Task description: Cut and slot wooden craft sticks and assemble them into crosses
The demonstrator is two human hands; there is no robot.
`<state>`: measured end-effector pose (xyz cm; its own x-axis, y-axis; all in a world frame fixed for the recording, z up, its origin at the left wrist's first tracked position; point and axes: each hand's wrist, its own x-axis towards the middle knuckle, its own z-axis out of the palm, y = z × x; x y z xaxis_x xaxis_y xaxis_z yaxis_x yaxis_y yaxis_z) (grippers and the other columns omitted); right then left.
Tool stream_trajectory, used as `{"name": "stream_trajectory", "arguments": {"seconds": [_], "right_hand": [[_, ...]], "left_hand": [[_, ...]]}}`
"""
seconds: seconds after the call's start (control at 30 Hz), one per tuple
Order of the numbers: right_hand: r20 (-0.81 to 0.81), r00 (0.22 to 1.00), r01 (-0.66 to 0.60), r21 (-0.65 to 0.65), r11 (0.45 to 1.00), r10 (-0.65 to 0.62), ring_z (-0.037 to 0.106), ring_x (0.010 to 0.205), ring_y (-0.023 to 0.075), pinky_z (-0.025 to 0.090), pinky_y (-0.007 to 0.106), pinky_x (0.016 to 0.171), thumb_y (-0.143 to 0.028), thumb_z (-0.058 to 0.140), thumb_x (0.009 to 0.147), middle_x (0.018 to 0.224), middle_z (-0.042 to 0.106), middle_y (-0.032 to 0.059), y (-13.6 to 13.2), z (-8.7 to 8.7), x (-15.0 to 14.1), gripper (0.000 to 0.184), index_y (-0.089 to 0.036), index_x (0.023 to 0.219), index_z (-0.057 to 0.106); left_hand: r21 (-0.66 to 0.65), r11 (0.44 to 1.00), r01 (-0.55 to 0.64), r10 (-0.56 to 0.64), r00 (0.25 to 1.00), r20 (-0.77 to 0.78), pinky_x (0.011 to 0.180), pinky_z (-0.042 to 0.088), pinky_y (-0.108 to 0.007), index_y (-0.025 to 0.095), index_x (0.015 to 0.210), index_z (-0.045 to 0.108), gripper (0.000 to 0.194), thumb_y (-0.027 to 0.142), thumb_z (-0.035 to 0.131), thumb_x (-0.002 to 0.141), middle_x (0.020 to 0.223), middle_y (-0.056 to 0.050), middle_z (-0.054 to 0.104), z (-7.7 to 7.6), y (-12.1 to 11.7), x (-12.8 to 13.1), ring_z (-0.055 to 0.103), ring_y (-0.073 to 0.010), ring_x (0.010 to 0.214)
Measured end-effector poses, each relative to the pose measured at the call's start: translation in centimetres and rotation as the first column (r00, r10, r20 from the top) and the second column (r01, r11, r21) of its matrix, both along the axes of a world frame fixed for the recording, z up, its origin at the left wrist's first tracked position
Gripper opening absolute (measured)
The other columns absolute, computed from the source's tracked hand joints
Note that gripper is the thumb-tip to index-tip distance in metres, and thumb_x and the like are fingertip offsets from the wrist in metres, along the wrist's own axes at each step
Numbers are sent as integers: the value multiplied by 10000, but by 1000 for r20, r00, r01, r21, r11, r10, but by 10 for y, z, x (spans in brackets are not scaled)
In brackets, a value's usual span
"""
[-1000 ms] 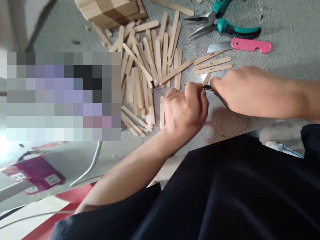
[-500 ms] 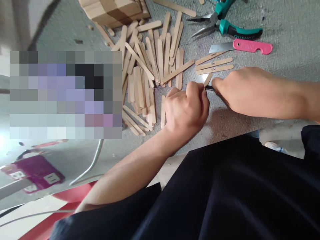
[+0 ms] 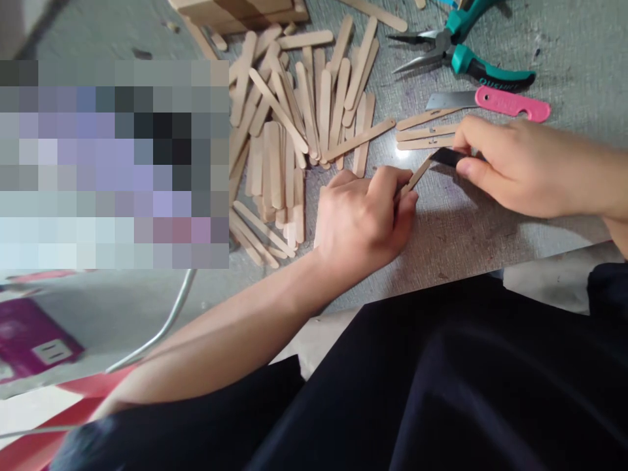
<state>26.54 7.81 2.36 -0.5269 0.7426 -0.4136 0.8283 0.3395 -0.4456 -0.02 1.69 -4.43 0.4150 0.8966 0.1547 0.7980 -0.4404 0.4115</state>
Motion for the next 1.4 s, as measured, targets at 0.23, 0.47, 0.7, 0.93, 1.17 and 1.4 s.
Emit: {"name": "stream_trajectory", "arguments": {"seconds": [0.23, 0.47, 0.7, 0.93, 1.17, 1.4], "right_hand": [[-60, 991, -109, 135, 985, 118, 473, 600, 199, 267, 361, 638, -272, 472, 1088, 690, 563, -14, -22, 5, -12, 212, -243, 1119, 679], [-88, 992, -79, 106, 991, 88, 528, 643, 205, 304, 360, 668, -186, 509, 1028, 706, 615, 4, -29, 4, -28, 177, -249, 959, 658], [-70, 995, -70, 99, 993, 77, 497, 630, 196, 287, 351, 666, -195, 510, 1011, 704, 594, -2, -28, 1, -34, 202, -230, 1047, 706], [-44, 995, -78, 126, 989, 84, 472, 627, 193, 259, 356, 652, -178, 486, 1005, 702, 593, 3, -29, 1, -37, 245, -221, 1071, 719], [-19, 996, -81, 137, 987, 84, 478, 636, 196, 260, 361, 643, -159, 505, 996, 709, 602, 11, -30, 1, -40, 211, -221, 1054, 698], [-15, 996, -88, 113, 990, 91, 454, 644, 183, 267, 351, 664, -144, 512, 1009, 718, 573, 5, -30, 1, -41, 199, -210, 1068, 690]], "left_hand": [[-92, 995, 43, -35, 996, 86, 746, 543, -458, 253, 1340, 659, 361, 426, 667, 1024, 573, 64, 596, 5, 2, -5, 642, -214, 581], [-73, 997, 38, -31, 994, 102, 733, 515, -507, 246, 1286, 691, 311, 335, 591, 1005, 651, 23, 666, 10, -1, -2, 628, -232, 558], [-100, 995, 16, -1, 989, 149, 775, 496, -466, 240, 1253, 730, 285, 308, 616, 1001, 633, 32, 637, 4, 0, -5, 565, -193, 571], [1, 999, 34, -34, 997, 75, 706, 495, -476, 216, 1242, 730, 300, 262, 528, 1026, 676, -14, 727, 7, 1, -2, 576, -220, 560], [-15, 1000, 17, -16, 999, 41, 725, 545, -484, 221, 1310, 745, 363, 291, 495, 1056, 687, -35, 721, 8, 1, -1, 628, -242, 589], [-9, 1000, 30, -29, 997, 71, 726, 534, -478, 222, 1335, 755, 386, 257, 503, 1043, 704, -39, 706, 9, 2, -1, 616, -245, 582]]}}
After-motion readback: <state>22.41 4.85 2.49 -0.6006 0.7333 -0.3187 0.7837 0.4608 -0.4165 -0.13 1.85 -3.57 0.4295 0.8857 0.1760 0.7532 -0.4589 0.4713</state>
